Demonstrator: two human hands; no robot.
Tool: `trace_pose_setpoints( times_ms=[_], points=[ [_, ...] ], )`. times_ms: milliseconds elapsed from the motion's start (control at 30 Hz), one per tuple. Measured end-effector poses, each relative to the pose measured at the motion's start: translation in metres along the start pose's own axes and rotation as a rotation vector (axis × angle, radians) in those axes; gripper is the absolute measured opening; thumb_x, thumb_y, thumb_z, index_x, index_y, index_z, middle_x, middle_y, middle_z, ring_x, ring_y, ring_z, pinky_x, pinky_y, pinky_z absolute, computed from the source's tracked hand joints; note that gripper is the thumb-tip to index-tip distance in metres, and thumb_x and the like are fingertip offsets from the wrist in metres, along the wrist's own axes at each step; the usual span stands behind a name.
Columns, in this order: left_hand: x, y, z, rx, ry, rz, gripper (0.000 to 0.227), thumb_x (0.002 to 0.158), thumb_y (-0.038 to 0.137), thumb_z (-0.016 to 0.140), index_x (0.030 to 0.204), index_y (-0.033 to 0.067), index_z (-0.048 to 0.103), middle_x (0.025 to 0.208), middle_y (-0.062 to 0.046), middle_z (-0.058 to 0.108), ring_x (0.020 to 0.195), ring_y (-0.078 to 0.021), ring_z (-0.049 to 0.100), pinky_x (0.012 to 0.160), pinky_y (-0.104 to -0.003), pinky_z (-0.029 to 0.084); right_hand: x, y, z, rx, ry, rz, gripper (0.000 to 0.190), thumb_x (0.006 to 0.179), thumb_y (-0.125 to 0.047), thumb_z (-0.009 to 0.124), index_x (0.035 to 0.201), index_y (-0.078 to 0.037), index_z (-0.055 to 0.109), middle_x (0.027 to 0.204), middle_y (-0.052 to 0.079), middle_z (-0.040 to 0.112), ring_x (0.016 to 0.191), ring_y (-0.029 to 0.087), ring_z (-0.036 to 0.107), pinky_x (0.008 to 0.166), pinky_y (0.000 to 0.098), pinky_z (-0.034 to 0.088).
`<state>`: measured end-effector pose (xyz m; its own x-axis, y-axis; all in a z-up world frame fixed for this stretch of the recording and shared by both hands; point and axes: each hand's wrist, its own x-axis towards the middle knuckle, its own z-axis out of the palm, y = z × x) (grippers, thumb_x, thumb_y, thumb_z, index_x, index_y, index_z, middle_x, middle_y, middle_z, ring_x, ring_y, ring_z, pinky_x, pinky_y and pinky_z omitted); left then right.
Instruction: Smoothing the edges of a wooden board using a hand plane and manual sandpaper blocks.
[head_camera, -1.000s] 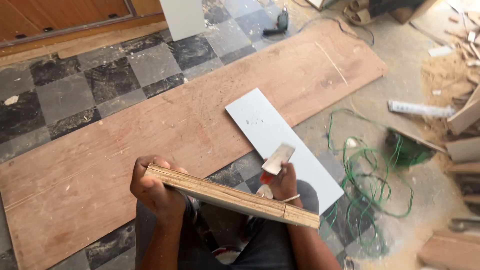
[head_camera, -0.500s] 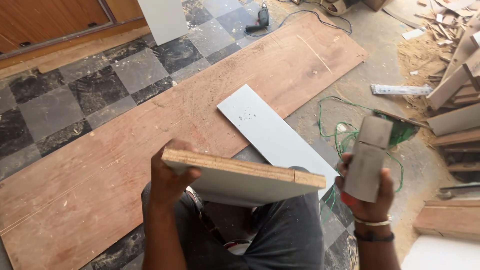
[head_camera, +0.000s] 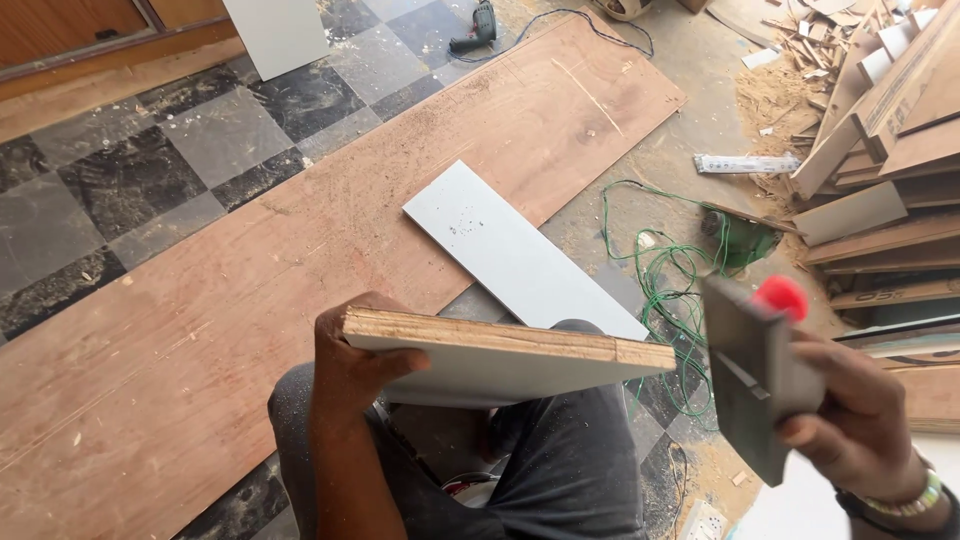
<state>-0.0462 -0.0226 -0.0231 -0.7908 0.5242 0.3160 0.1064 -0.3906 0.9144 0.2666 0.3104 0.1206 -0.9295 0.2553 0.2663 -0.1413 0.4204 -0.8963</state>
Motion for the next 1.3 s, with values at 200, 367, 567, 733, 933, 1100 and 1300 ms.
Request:
trace_pose_setpoints(
  times_ms=[200,367,567,733,933,1100,1300],
  points=[
    [-0.006,0.001,0.002,-0.020,-0.017,-0.067,0.049,0.064,0.041,0.097,0.088,0.0053,0.074,0.078,-0.004,0.076,0.073,-0.0105,0.073,0.064,-0.026,0.059,0.045,-0.054,0.016,-0.729,-0.260,-0.144,0.059,0.074,-0.042,0.084,0.125,-0.014,0.073,0.105,0.007,0.071,0.081,0.016,0.071,0.065,0.0269,0.060],
    [-0.008,-0.002,0.002,-0.012,-0.033,-0.084,0.050,0.062,0.042,0.098,0.087,0.0063,0.074,0.078,-0.004,0.076,0.074,-0.0108,0.073,0.066,-0.027,0.060,0.072,-0.074,0.039,-1.003,-0.412,-0.114,0.052,0.068,-0.045,0.085,0.116,-0.030,0.077,0.102,0.000,0.071,0.066,0.014,0.069,0.054,0.0315,0.057],
    [-0.007,0.001,0.003,0.080,-0.027,-0.073,0.051,0.060,0.044,0.097,0.088,0.0075,0.074,0.078,-0.003,0.075,0.076,-0.0099,0.073,0.067,-0.027,0.059,0.097,-0.082,0.055,-0.988,-0.525,-0.086,0.039,0.067,-0.048,0.085,0.101,-0.029,0.080,0.091,-0.002,0.068,0.052,0.016,0.066,0.044,0.0357,0.048],
    [-0.004,0.000,0.001,0.019,-0.012,-0.059,0.051,0.063,0.044,0.098,0.088,0.0063,0.074,0.081,-0.004,0.076,0.077,-0.0107,0.072,0.069,-0.027,0.059,0.107,-0.090,0.065,-0.953,-0.501,-0.065,0.031,0.069,-0.047,0.085,0.092,-0.026,0.081,0.084,-0.001,0.066,0.050,0.017,0.065,0.044,0.0366,0.048],
    [-0.007,-0.007,-0.002,0.034,0.021,-0.036,0.051,0.065,0.045,0.095,0.091,0.0067,0.074,0.082,-0.004,0.074,0.078,-0.0106,0.072,0.069,-0.027,0.060,0.108,-0.084,0.063,-0.900,-0.489,-0.062,0.031,0.070,-0.049,0.085,0.088,-0.024,0.081,0.081,-0.002,0.065,0.052,0.016,0.065,0.046,0.0352,0.048],
    [-0.009,-0.005,-0.001,-0.063,-0.005,0.023,0.049,0.070,0.043,0.095,0.094,0.0055,0.074,0.086,-0.006,0.076,0.081,-0.0121,0.074,0.070,-0.029,0.061,0.103,-0.087,0.064,-0.886,-0.477,-0.049,0.031,0.069,-0.047,0.085,0.088,-0.024,0.081,0.082,-0.001,0.065,0.052,0.017,0.065,0.046,0.0358,0.048],
    [-0.017,-0.008,-0.004,-0.007,-0.068,0.135,0.038,0.078,0.040,0.090,0.094,0.0085,0.074,0.088,-0.007,0.079,0.087,-0.0167,0.080,0.075,-0.032,0.068,0.075,-0.076,0.040,-0.927,-0.463,-0.034,0.032,0.068,-0.048,0.086,0.091,-0.027,0.082,0.083,-0.003,0.066,0.052,0.017,0.066,0.047,0.0361,0.050]
  ],
)
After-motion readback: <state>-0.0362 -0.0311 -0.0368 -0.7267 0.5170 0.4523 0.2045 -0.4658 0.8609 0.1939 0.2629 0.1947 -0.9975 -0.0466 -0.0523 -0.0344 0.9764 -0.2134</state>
